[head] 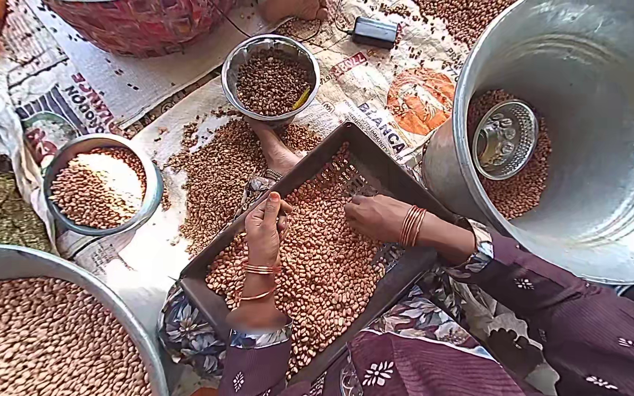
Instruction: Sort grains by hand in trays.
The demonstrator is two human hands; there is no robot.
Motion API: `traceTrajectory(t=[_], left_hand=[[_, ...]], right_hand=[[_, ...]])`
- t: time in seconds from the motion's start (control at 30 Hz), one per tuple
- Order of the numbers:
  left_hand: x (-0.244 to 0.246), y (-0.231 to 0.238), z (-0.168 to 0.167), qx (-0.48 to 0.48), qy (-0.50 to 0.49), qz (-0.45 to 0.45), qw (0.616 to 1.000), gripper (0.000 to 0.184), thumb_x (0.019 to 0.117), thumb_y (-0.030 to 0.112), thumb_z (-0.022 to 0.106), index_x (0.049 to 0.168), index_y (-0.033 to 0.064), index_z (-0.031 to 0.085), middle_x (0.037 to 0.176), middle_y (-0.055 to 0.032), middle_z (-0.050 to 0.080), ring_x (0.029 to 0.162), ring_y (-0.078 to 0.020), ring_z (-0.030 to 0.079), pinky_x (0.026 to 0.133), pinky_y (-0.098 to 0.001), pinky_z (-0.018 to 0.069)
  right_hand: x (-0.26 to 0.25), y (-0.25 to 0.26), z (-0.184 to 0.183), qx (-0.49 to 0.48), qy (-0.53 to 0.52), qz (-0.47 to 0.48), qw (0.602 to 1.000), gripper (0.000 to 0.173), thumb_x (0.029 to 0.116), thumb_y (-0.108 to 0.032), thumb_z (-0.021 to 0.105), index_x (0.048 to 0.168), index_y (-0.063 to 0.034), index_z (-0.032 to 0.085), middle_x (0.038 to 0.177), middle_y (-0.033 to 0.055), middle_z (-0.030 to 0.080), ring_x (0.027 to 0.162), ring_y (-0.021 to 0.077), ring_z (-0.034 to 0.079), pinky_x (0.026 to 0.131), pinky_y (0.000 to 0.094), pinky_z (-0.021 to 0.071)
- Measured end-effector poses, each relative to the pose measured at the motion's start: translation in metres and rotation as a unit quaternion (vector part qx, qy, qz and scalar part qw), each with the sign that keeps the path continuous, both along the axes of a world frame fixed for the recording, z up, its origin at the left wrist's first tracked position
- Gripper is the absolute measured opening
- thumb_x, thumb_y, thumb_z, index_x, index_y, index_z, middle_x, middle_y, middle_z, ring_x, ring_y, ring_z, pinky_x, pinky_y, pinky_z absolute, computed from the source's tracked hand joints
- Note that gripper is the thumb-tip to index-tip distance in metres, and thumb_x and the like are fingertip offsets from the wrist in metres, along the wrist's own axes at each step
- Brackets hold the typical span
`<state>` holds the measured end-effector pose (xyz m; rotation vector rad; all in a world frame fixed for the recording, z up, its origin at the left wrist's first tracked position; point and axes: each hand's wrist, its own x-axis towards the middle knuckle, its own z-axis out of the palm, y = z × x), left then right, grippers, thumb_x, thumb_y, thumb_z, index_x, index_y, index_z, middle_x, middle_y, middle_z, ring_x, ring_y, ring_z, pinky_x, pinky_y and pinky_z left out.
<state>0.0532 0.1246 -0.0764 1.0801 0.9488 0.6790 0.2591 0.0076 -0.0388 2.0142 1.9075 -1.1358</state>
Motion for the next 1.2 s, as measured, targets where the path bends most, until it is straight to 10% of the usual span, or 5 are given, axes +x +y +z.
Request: traceTrajectory(t=[0.1,0.3,0.57,0.9,1.2], left_hand=[[-0.001,0.000,0.001,-0.005,0.005,-0.006,1.000,0.036,0.1115,0.025,0.042,0.093,0.0076,0.067,0.054,0.0086,0.043,0.041,0.0015,0.033,0.040,-0.0130,0.0290],[-0.002,0.001,0.007,-0.041,0.022,0.008,0.999,0.037,0.1128,0.027,0.038,0.093,0.0093,0.064,0.061,0.0060,0.052,0.042,0.0012,0.037,0.040,-0.0119,0.0307],[-0.002,0.000,0.008,-0.052,0.008,0.004,0.999,0.038,0.1130,0.027,0.037,0.087,0.0113,0.061,0.060,0.0068,0.049,0.042,0.0020,0.036,0.040,-0.0110,0.0300],[-0.002,-0.001,0.010,-0.104,-0.035,-0.002,0.994,0.040,0.1131,0.025,0.035,0.085,0.0105,0.060,0.056,0.0078,0.046,0.040,0.0027,0.034,0.039,-0.0107,0.0287],[0.046,-0.013,0.047,-0.448,-0.221,0.154,0.852,0.027,0.1081,0.018,0.034,0.101,0.0048,0.056,0.074,-0.0054,0.062,0.060,-0.0108,0.067,0.055,-0.0195,0.0578]], right_hand=[[0.002,0.005,0.012,0.018,0.174,0.062,0.983,0.023,0.1059,-0.017,0.055,0.111,-0.0018,0.071,0.092,0.0125,0.071,0.081,0.0236,0.069,0.076,0.0441,0.0549],[0.019,0.050,0.022,0.209,0.024,0.017,0.977,0.016,0.1010,-0.008,0.059,0.108,-0.0042,0.072,0.100,0.0162,0.069,0.091,0.0340,0.069,0.078,0.0514,0.0562],[0.002,0.080,-0.024,0.165,0.028,0.094,0.981,0.017,0.1000,-0.008,0.064,0.114,-0.0006,0.071,0.112,0.0200,0.067,0.101,0.0372,0.068,0.087,0.0532,0.0548],[0.036,0.061,-0.005,0.200,-0.008,-0.042,0.979,0.015,0.0999,-0.011,0.059,0.108,-0.0013,0.067,0.099,0.0177,0.070,0.093,0.0370,0.070,0.079,0.0554,0.0546],[0.044,0.059,-0.014,0.207,-0.009,-0.065,0.976,0.015,0.1005,-0.017,0.063,0.108,-0.0068,0.072,0.100,0.0146,0.072,0.092,0.0351,0.071,0.076,0.0564,0.0559]])
